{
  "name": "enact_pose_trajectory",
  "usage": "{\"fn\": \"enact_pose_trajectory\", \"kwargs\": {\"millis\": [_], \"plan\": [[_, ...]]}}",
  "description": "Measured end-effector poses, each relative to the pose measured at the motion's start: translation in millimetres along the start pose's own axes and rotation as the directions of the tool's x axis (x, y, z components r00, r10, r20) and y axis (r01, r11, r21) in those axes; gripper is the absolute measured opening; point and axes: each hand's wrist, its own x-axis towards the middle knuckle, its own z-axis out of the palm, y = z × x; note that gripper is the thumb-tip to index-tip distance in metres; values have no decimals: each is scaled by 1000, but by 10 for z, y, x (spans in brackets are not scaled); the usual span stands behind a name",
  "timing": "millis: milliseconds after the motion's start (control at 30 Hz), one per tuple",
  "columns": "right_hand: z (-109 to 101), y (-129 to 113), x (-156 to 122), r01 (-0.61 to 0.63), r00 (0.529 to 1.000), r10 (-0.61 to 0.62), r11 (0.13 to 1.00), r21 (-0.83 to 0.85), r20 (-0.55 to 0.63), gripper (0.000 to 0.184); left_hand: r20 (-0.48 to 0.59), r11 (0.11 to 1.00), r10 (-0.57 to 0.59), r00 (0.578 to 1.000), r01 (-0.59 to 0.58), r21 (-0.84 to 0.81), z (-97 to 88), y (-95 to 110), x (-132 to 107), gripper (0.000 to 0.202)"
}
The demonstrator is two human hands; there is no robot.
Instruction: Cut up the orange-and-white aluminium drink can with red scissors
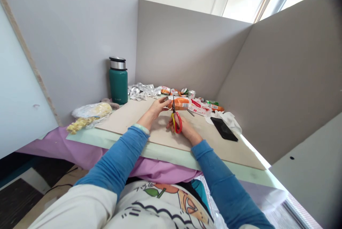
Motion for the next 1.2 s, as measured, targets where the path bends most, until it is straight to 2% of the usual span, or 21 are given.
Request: {"fn": "enact_pose_trajectory", "kwargs": {"millis": [167,300,467,633,900,1200], "plan": [[3,66,53,-23,996,17,997,-68,-90,57,-20,992,-11,1000,14,127,6,9,-6,51],[-9,98,73,-44,990,29,994,-102,-139,56,-35,985,57,998,-51,166,23,1,-2,48],[-17,84,56,-48,997,48,999,-2,-60,63,39,996,45,998,-48,75,18,1,1,53],[-27,150,96,-30,989,18,996,-86,-146,59,-1,984,59,998,-58,170,36,0,-10,53],[-7,134,84,-54,984,35,993,-103,-176,59,7,968,31,1000,-32,247,32,-36,10,54],[28,36,41,-101,973,65,982,-157,-220,49,-2,971,-13,1000,14,238,51,19,-22,52]]}}
